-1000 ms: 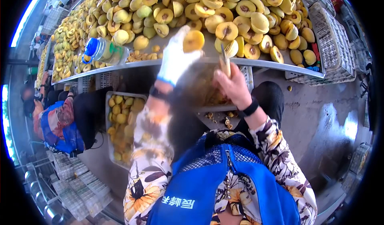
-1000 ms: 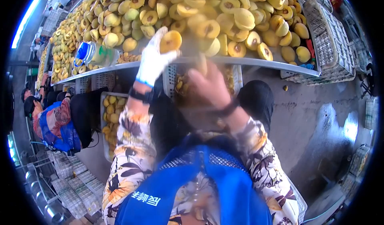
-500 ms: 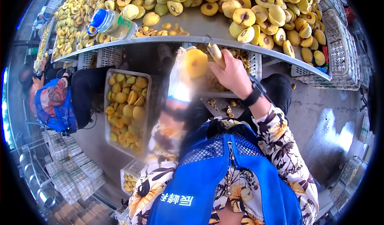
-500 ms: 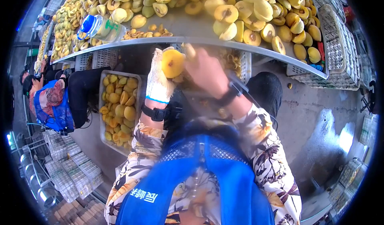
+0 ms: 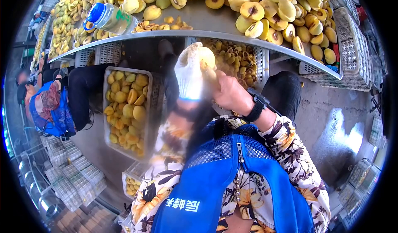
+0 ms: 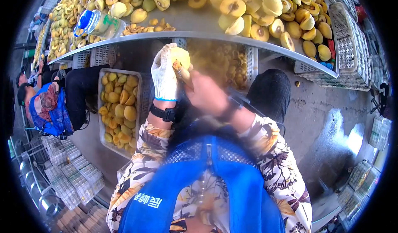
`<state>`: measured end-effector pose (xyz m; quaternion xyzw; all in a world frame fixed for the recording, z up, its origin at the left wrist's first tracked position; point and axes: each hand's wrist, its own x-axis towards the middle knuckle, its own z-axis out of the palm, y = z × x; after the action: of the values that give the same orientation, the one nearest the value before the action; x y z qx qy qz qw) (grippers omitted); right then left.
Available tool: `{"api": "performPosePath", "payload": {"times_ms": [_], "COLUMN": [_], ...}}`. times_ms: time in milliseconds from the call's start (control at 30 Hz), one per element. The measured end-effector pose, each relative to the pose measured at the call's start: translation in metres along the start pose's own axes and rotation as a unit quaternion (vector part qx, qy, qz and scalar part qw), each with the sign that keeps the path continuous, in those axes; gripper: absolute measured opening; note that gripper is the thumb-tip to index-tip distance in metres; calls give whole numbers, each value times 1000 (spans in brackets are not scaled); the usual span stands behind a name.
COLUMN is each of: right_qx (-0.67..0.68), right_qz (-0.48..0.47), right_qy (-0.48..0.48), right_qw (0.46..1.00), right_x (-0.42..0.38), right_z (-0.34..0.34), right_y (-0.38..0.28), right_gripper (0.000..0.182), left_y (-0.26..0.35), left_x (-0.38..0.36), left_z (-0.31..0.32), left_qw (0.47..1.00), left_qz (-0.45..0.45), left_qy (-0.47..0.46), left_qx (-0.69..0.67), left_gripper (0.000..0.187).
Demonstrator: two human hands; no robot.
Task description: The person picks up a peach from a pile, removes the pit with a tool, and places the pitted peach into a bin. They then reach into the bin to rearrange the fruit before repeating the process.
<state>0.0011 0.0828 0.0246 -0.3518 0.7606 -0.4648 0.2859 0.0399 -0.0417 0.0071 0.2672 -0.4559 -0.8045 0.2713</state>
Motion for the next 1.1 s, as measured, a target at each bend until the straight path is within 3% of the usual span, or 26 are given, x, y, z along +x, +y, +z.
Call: {"api": "performPosePath", "payload": {"times_ms": [33, 67, 133, 200, 267, 333, 400, 500, 533, 600, 633, 767, 833, 867, 900, 933, 967, 1000, 1033, 1067, 1100], "right_qx": [-1, 102, 296, 482, 623, 731, 768, 730, 715, 713, 720, 753, 773, 780, 767, 746, 715, 675, 566, 427, 323], "right_qz": [-10, 81, 254, 252, 262, 211, 197, 224, 231, 252, 260, 237, 132, 76, 66, 89, 141, 190, 215, 245, 237], "right_qy": [9, -63, -191, -235, -287, -310, -308, -359, -377, -396, -393, -375, -423, -440, -419, -372, -328, -284, -230, -210, -166], "right_qw": [1000, 990, 901, 805, 679, 570, 526, 537, 541, 521, 509, 486, 455, 438, 481, 545, 602, 654, 761, 845, 901], "right_x": [1, 0, 0, -1, 2, 3, 9, 17, 16, 15, 16, 18, 12, 9, 8, 12, 17, 22, 22, 21, 14], "right_z": [2, -1, -13, -13, -9, 5, 23, 40, 49, 66, 74, 83, 66, 52, 33, 22, 19, 17, 11, 6, -6], "right_y": [1, 3, -1, 0, 12, 23, 24, 22, 23, 21, 20, 20, 10, 1, -10, -10, -1, 8, 14, 25, 25], "right_gripper": [17, 16, 15, 15, 15, 18, 18, 19, 19, 18, 19, 19, 21, 22, 24, 19, 16, 13, 9, 11, 12], "left_y": [-1, -1, 1, -16, -18, -6, 9, 31, 33, 24, -14, 20, 37, 28, 20, 28, 36, 44, 54, 65, 75], "left_x": [1, -1, -3, 1, 6, 9, 3, -15, -25, -30, -37, -12, 1, -2, -5, -2, 0, 2, -1, -4, -7], "left_z": [0, -1, 5, -4, -9, -12, -12, -33, -32, -67, -134, -127, -124, -134, -143, -166, -190, -213, -225, -236, -248], "left_qw": [999, 998, 995, 999, 996, 993, 991, 975, 991, 987, 990, 954, 930, 970, 892, 956, 985, 953, 958, 919, 841], "left_qz": [-36, -55, -94, -37, -74, -104, -132, -211, -123, -155, -132, -296, -360, -151, 60, -25, -78, -90, -30, 12, 35], "left_qy": [8, 12, 12, -18, -45, -40, -19, 55, 45, 46, 37, -6, 0, -68, -21, 43, 142, 253, 284, 336, 399], "left_qx": [2, -1, -11, 0, -34, -24, -10, -35, 34, -17, 22, -42, -70, 178, 448, 288, 51, -141, 15, 205, 363], "left_gripper": [26, 27, 28, 30, 36, 42, 53, 54, 53, 48, 45, 42, 35, 40, 44, 46, 47, 49, 51, 53, 56]}}
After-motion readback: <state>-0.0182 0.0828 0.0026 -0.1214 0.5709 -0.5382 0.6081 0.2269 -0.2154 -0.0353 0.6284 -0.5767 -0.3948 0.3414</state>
